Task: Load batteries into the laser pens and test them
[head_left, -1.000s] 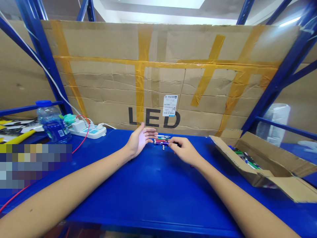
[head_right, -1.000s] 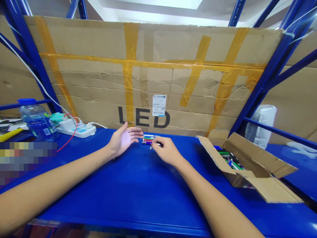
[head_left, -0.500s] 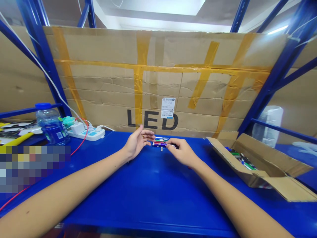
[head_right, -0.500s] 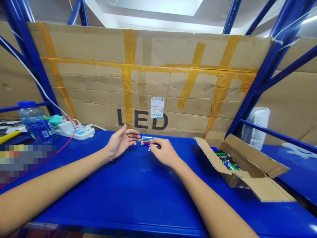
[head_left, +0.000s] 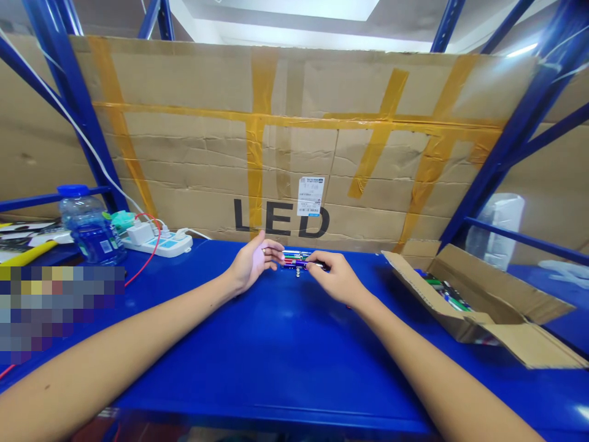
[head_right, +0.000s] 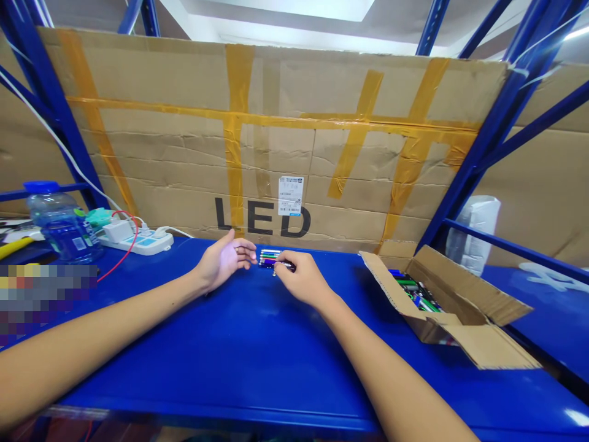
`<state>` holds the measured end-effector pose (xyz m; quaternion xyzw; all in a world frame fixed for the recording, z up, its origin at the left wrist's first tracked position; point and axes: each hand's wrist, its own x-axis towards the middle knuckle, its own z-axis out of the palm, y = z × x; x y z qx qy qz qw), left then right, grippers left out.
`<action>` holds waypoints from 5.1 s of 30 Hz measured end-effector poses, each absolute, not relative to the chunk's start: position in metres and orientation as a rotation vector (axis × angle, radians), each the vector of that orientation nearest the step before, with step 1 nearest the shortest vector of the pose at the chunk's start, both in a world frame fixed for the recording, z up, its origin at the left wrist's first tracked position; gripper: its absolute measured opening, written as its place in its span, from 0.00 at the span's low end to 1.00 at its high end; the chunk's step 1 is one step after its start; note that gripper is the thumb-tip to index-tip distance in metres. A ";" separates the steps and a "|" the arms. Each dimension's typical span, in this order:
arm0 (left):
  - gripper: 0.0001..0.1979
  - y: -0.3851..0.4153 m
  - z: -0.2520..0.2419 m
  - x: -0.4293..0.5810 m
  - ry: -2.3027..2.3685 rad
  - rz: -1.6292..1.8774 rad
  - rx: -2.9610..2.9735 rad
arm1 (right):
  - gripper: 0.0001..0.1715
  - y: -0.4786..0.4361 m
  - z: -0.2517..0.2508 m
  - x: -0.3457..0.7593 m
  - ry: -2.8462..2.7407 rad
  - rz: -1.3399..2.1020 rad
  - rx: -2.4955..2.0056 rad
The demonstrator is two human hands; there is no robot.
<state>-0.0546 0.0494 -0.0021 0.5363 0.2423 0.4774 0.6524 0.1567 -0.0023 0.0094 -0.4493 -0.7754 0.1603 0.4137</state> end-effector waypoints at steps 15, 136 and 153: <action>0.29 0.051 -0.006 -0.054 0.562 1.064 1.225 | 0.11 -0.005 0.011 0.159 -2.002 0.410 -1.156; 0.32 0.049 -0.002 -0.056 0.516 1.005 1.130 | 0.14 -0.002 0.010 0.157 -1.904 0.412 -1.218; 0.08 0.039 -0.006 -0.045 0.811 0.954 2.224 | 0.12 0.017 -0.006 0.156 -2.217 0.593 -1.042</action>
